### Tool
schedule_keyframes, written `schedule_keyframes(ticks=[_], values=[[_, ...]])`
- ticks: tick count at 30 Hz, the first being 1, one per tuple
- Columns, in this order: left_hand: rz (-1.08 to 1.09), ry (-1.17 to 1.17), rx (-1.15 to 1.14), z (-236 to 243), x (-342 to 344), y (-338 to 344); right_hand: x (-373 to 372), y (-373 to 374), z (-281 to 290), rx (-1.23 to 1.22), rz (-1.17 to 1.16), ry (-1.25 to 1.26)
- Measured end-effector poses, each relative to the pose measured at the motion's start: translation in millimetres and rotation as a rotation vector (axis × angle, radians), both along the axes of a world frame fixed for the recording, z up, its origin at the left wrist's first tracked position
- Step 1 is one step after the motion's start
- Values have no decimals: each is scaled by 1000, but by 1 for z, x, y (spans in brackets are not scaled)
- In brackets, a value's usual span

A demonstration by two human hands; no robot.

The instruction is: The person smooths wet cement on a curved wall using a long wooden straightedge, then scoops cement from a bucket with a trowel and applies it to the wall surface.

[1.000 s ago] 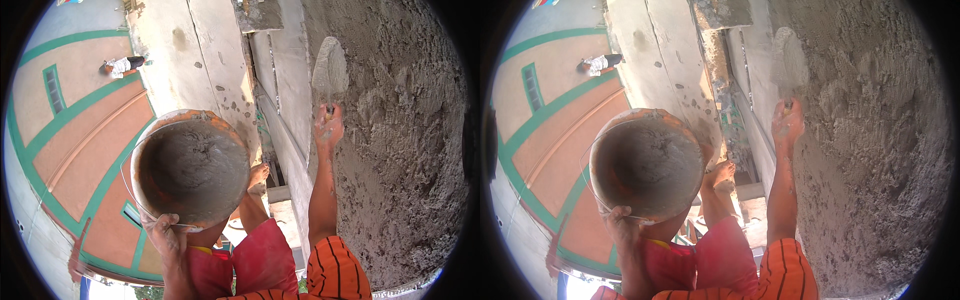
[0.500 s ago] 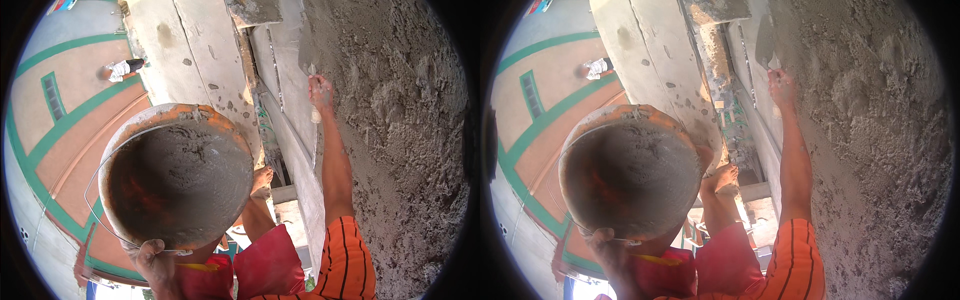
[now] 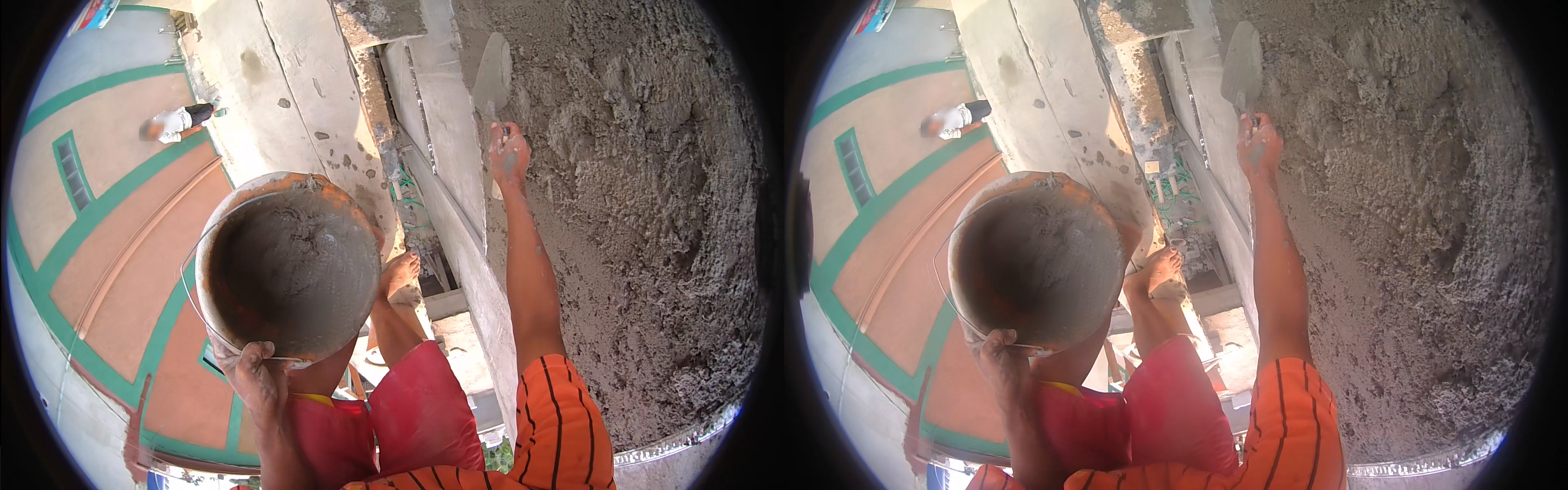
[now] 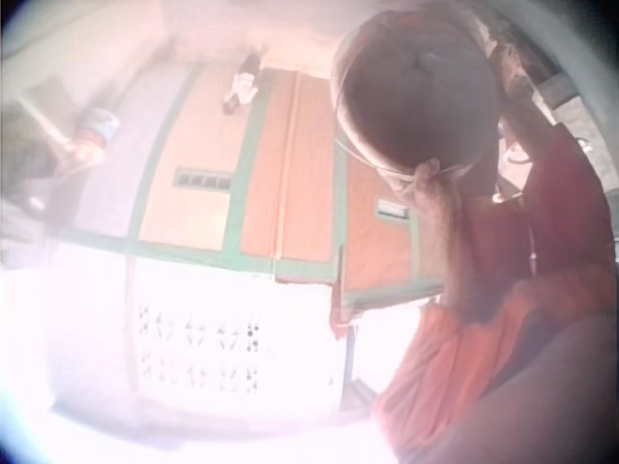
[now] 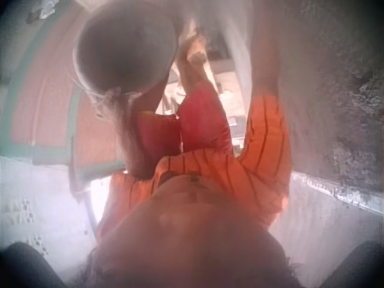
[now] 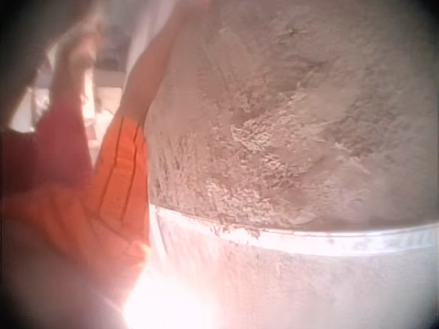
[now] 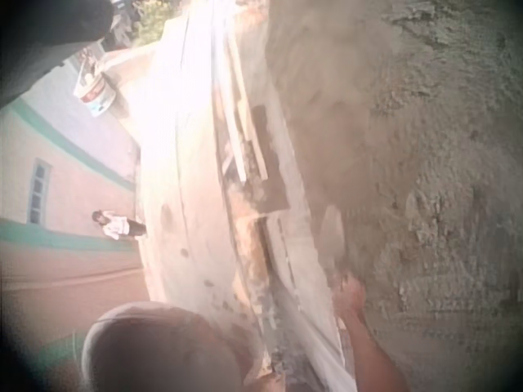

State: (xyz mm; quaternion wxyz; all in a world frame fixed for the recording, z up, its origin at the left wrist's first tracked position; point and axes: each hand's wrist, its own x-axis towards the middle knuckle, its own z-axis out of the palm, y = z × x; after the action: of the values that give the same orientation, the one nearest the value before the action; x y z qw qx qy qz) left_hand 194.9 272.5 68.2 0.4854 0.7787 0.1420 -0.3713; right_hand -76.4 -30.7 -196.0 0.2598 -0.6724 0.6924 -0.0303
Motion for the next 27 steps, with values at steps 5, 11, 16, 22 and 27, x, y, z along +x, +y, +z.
schedule_keyframes(ticks=[5,11,16,22,27], values=[[2,37,-276,-27,-14,7,-27,38,105,52,-110,-16],[90,88,-346,-18,-38,-26,-72,92,188,-1,-190,-15],[36,81,-243,-22,-38,-26,-77,124,275,-31,-252,77],[63,21,-246,-26,-40,-34,-31,123,321,-199,-97,122],[59,-1,-206,-24,-37,-49,46,111,322,21,141,-425]])
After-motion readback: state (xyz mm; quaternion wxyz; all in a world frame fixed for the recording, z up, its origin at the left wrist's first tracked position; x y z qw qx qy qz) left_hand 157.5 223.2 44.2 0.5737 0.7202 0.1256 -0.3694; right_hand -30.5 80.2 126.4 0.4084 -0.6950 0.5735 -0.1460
